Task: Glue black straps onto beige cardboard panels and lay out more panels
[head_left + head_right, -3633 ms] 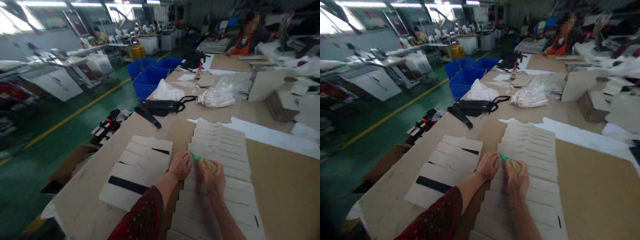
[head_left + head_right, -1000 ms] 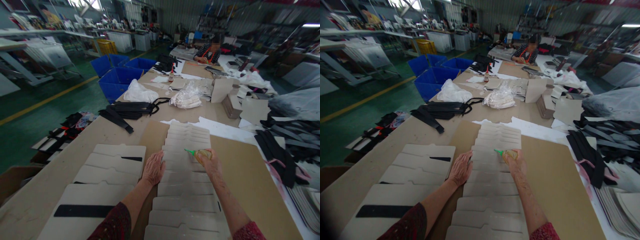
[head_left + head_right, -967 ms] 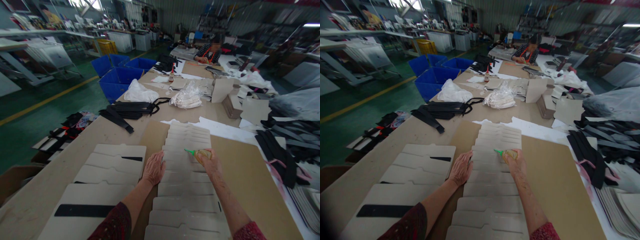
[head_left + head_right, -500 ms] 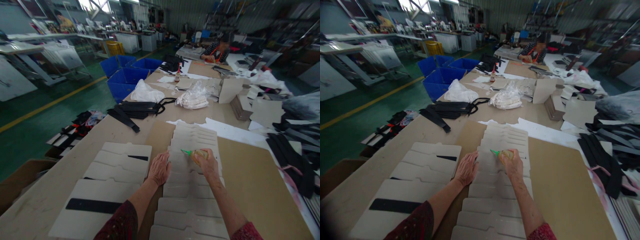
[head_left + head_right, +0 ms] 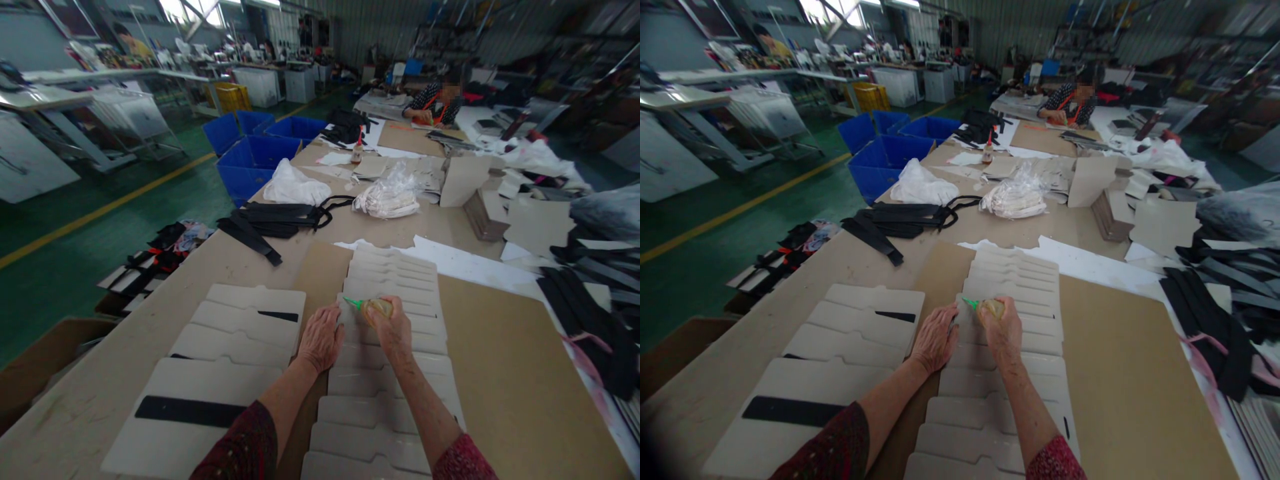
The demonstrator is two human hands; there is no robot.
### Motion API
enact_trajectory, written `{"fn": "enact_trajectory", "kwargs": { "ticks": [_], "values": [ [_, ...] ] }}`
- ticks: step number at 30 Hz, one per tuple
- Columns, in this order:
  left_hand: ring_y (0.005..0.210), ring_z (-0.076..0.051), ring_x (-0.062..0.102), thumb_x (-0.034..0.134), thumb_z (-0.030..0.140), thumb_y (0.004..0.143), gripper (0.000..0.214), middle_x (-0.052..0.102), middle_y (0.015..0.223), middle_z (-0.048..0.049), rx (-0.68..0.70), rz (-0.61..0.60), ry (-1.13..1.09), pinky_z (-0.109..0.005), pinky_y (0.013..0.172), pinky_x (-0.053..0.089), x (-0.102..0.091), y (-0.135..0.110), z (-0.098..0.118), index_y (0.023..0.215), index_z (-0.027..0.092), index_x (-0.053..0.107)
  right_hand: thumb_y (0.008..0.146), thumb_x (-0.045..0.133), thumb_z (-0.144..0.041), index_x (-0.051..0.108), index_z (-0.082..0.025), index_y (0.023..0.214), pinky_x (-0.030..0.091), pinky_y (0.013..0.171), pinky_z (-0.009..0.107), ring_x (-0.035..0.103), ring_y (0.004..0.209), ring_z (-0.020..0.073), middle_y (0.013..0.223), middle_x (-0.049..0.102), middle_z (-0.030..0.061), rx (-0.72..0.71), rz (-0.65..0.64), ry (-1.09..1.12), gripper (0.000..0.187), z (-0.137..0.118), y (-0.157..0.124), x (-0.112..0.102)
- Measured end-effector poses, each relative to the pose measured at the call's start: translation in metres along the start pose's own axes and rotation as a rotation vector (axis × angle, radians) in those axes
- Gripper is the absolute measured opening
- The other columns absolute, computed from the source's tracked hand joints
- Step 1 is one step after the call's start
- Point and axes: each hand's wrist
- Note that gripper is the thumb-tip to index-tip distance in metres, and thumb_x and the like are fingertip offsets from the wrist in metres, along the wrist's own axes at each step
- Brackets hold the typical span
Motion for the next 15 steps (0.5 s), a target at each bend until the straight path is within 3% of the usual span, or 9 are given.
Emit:
{"fn": "enact_trajectory", "kwargs": {
  "ticks": [3,7,10,15],
  "values": [
    [0.121,-0.024,0.051,0.05,0.021,0.089,0.028,0.058,0.133,-0.0074,0.015,0.022,-0.014,-0.045,0.107,0.041,0.001,0.0,-0.001,0.116,0.023,0.052,0.07,0.062,-0.045,0.06,-0.024,0.102,0.045,0.071,0.031,0.06,0.079,0.022,0.086,0.066,0.002,0.016,-0.003,0.09,0.038,0.0,-0.004,0.008],
    [0.122,-0.023,0.051,0.044,0.017,0.09,0.025,0.056,0.13,-0.0113,0.003,0.102,-0.024,-0.043,0.107,0.041,0.005,-0.002,-0.007,0.114,0.021,0.048,0.069,0.065,-0.047,0.055,-0.024,0.103,0.046,0.058,0.028,0.061,0.07,0.0191,0.085,0.065,0.001,0.175,-0.045,0.421,0.042,0.005,-0.009,0.006],
    [0.123,-0.024,0.049,0.04,0.018,0.092,0.026,0.053,0.128,-0.0148,-0.017,0.172,-0.017,-0.045,0.106,0.043,0.009,0.003,-0.012,0.117,0.018,0.045,0.069,0.068,-0.049,0.052,-0.024,0.105,0.044,0.049,0.024,0.06,0.064,0.0161,0.087,0.064,0.0007,0.268,0.02,0.624,0.047,0.02,-0.005,-0.013],
    [0.125,-0.025,0.046,0.041,0.022,0.093,0.034,0.054,0.13,-0.0128,0.075,0.148,-0.008,-0.047,0.111,0.037,0.012,0.035,-0.014,0.126,0.018,0.047,0.062,0.076,-0.048,0.05,-0.024,0.103,0.045,0.048,0.024,0.057,0.062,0.014,0.084,0.06,-0.0018,0.271,0.313,0.689,0.054,0.075,0.017,-0.062]
  ]
}}
Point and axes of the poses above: each hand's wrist, its own y-axis towards the middle knuckle, its own x-axis out of the palm, z = x × y
